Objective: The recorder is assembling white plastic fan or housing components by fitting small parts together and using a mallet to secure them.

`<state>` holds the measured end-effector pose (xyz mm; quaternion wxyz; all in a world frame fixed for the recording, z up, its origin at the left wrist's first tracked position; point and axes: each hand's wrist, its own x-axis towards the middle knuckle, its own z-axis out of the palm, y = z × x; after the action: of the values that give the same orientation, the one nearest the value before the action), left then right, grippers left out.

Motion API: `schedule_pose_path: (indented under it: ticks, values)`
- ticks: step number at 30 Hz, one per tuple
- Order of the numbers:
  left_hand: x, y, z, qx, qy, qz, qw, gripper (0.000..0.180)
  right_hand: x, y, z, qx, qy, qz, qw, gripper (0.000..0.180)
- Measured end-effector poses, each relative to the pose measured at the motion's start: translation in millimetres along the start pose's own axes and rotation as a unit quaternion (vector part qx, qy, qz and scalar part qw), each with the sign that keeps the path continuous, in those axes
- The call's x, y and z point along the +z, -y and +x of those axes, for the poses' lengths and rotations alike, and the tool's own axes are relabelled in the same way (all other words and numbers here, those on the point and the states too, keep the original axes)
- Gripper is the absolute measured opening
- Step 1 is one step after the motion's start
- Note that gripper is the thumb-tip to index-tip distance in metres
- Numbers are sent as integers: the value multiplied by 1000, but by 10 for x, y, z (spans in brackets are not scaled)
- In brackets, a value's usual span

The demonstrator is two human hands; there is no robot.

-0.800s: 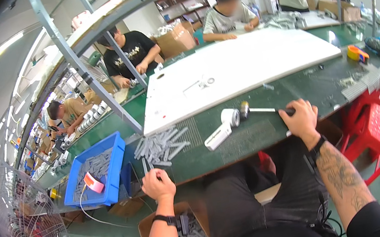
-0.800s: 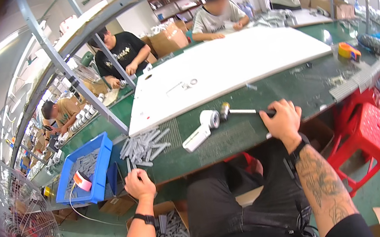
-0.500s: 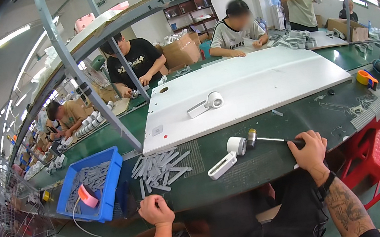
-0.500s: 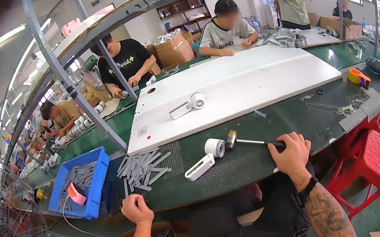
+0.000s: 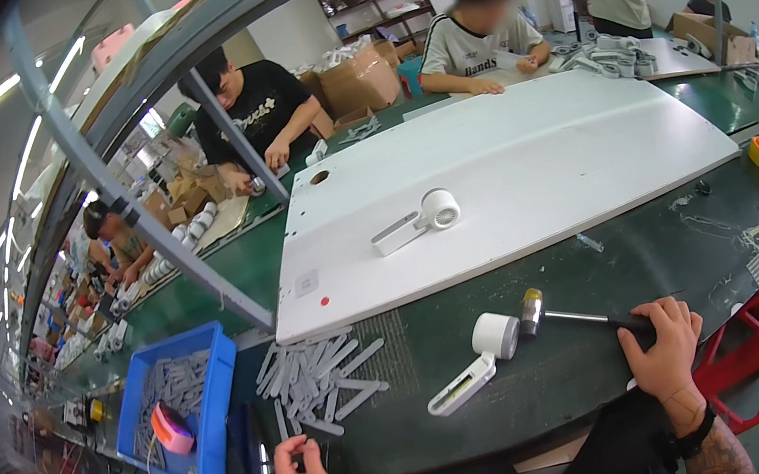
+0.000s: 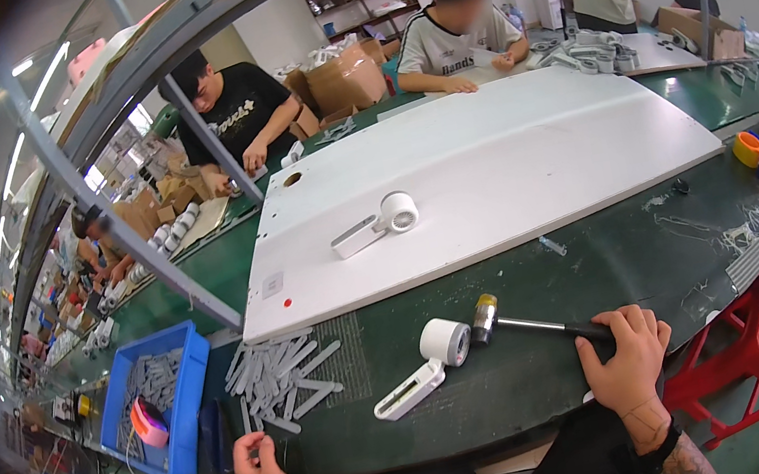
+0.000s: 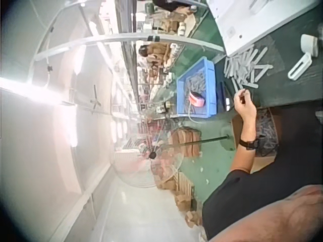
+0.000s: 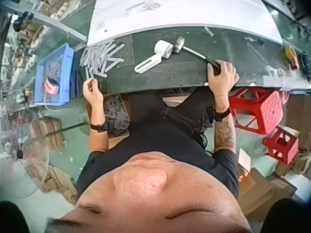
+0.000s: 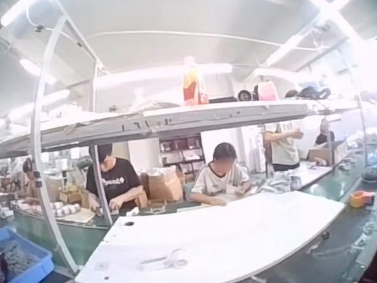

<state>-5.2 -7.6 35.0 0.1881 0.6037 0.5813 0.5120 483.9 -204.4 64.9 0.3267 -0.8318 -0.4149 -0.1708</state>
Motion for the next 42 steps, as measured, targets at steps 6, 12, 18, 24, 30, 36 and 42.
schedule_pose_path:
  ticks: [6,12,18,24,30,36,42]
  values:
    - [357,-1043,656,167,133,-5,977,21,-27,5,13,-7,10,1,1000,31]
    - [1977,-1144,1630,210,255,-44,943,46,-20,25,28,-6,14,6,1000,37]
    - [2688,-1284,2031,165,321,116,925,55,-40,-3,30,-14,20,25,999,37]
    - [2437,-1494,1562,-57,398,-82,912,45,-58,-70,28,-23,26,29,999,39]
    - [1687,-1385,855,42,317,-101,942,50,-68,-90,24,-36,25,49,998,40]
    - [1416,-1247,445,158,287,-29,944,48,-223,-87,175,-95,113,-12,989,27]
    - [1400,-950,300,154,289,3,945,31,-531,-19,280,-111,198,49,973,23]
